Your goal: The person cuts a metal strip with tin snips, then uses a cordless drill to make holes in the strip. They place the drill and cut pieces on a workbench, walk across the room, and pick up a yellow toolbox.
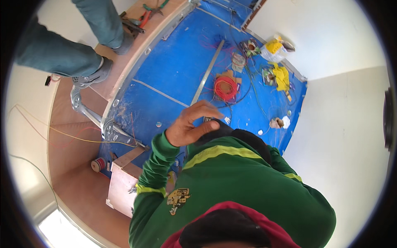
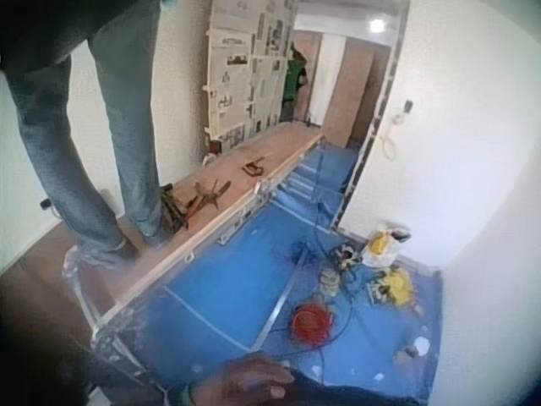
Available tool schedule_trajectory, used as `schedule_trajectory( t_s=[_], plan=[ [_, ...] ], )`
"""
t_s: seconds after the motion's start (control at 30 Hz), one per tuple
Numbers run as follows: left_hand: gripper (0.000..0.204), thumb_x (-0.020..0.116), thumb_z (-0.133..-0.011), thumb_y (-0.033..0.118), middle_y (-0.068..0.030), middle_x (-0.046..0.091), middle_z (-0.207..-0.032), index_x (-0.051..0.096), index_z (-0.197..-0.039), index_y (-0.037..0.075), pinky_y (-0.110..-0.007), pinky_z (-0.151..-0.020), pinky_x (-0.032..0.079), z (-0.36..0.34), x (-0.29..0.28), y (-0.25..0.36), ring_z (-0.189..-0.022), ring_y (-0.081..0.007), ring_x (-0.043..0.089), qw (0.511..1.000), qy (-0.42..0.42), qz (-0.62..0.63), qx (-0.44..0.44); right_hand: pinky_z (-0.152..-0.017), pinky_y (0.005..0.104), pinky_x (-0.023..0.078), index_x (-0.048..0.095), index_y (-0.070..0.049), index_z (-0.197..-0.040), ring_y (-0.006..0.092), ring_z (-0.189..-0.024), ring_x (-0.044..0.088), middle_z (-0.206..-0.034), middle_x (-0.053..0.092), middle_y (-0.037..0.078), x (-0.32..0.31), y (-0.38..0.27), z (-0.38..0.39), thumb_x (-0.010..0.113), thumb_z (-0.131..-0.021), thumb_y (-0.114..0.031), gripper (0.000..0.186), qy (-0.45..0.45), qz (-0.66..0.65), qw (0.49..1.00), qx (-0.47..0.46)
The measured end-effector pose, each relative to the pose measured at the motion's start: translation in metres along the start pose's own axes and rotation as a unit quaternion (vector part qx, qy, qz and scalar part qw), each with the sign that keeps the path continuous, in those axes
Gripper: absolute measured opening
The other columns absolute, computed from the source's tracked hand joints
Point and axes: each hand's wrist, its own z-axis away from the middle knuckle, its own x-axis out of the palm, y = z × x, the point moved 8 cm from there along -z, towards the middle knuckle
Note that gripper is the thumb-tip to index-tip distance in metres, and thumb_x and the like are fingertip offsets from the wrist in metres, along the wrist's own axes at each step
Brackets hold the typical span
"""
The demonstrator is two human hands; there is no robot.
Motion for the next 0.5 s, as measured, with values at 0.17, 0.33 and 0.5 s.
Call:
schedule_trajectory(
  t_s=[0.17, 0.33, 0.5],
  plan=[
    [0.019, 0.076, -0.099, 0.022, -0.0025, 0.078, -0.106, 0.081, -0.117, 0.017, -0.047, -0.096, 0.062, -0.054, 0.070, 0.163, -0.099, -0.0261, 0.077, 0.942, -0.125, -0.005, 0.312, -0.089, 0.0492, 0.063, 0.074, -0.011, -0.128, 0.0322, -0.103, 0.079, -0.118, 0.079, 0.014, 0.023, 0.053, 0.025, 0.070, -0.104, -0.036, 0.035, 0.026, -0.146, 0.984, 0.101],
    [0.019, 0.080, -0.096, 0.027, -0.0005, 0.077, -0.101, 0.083, -0.113, 0.020, -0.047, -0.092, 0.064, -0.103, 0.086, 0.179, -0.089, -0.0229, 0.077, 0.937, -0.048, -0.008, 0.345, -0.089, 0.0494, 0.062, 0.071, -0.012, -0.133, 0.0317, -0.103, 0.079, -0.120, 0.079, 0.013, 0.051, 0.121, 0.043, 0.070, -0.104, -0.036, 0.037, 0.037, -0.221, 0.962, 0.158],
    [0.052, 0.073, -0.108, 0.035, -0.0164, 0.074, -0.113, 0.065, -0.147, 0.002, -0.048, -0.101, 0.057, -0.123, 0.011, 0.007, -0.100, -0.0281, 0.076, 0.997, 0.064, 0.035, 0.022, -0.090, 0.0495, 0.062, 0.069, -0.014, -0.137, 0.0313, -0.103, 0.079, -0.121, 0.078, 0.012, 0.057, 0.142, 0.018, 0.069, -0.105, -0.035, 0.039, 0.041, -0.238, 0.965, 0.100]
  ],
)
